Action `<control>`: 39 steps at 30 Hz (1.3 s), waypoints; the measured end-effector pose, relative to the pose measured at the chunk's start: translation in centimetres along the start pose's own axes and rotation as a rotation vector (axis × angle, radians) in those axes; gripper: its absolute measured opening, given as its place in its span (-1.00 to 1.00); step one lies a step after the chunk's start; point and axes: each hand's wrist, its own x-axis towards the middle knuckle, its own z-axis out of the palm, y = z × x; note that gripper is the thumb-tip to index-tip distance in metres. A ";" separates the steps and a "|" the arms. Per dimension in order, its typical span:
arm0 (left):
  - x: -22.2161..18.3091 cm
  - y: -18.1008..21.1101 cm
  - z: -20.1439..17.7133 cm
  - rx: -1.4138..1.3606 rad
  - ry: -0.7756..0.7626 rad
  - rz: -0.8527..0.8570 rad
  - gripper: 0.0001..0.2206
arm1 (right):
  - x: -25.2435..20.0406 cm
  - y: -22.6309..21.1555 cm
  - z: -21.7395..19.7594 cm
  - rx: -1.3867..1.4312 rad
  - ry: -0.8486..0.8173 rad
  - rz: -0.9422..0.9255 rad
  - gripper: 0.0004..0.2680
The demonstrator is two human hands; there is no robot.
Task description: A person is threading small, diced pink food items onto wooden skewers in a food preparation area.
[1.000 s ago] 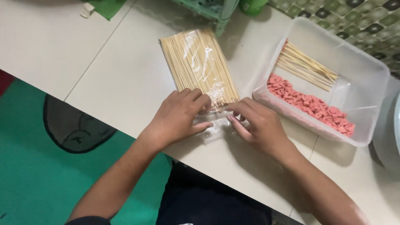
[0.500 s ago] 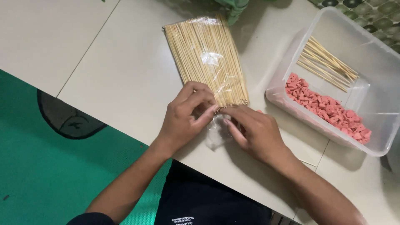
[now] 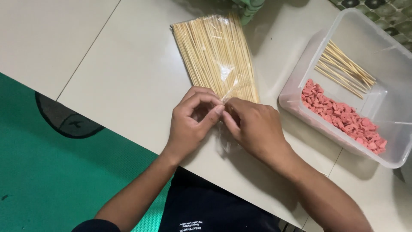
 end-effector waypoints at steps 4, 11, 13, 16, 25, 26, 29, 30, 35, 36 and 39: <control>-1.2 0.4 -0.7 0.147 0.103 0.047 -0.87 | 0.4 -0.5 -0.5 0.025 -0.046 0.038 -0.86; -3.3 0.2 -0.1 -0.179 0.120 -0.191 -0.58 | 0.7 -1.4 -1.2 0.069 -0.051 0.070 -0.86; -3.4 0.0 0.0 -0.213 0.128 -0.179 -0.58 | 0.9 -1.7 -1.3 0.061 -0.057 0.079 -0.85; -3.6 -0.2 0.0 -0.219 0.089 -0.165 -0.56 | 1.3 -1.9 -1.5 0.043 -0.101 0.103 -0.82; -3.9 -0.7 0.2 -0.243 0.060 -0.141 -0.60 | 2.3 -2.5 -1.9 0.024 -0.187 0.182 -0.80; -3.9 -0.6 0.3 -0.225 0.060 -0.133 -0.61 | 2.3 -2.4 -1.8 0.018 -0.190 0.188 -0.80; -3.9 -0.3 0.3 -0.163 0.064 -0.109 -0.64 | 2.4 -2.6 -2.0 0.034 -0.200 0.207 -0.80; -3.9 -0.2 0.3 -0.121 0.065 -0.095 -0.66 | 2.4 -2.7 -2.2 0.057 -0.207 0.224 -0.80; -4.3 -0.4 0.1 0.158 0.039 0.022 -0.59 | 2.6 -2.0 -2.5 0.076 -0.241 0.219 -0.78; -4.3 -0.6 0.2 0.286 0.026 0.082 -0.47 | 2.7 -1.8 -2.5 0.078 -0.254 0.210 -0.77; -4.0 -1.8 1.5 0.462 -0.023 0.191 -0.04 | 2.9 -1.4 -2.3 0.064 -0.273 0.207 -0.76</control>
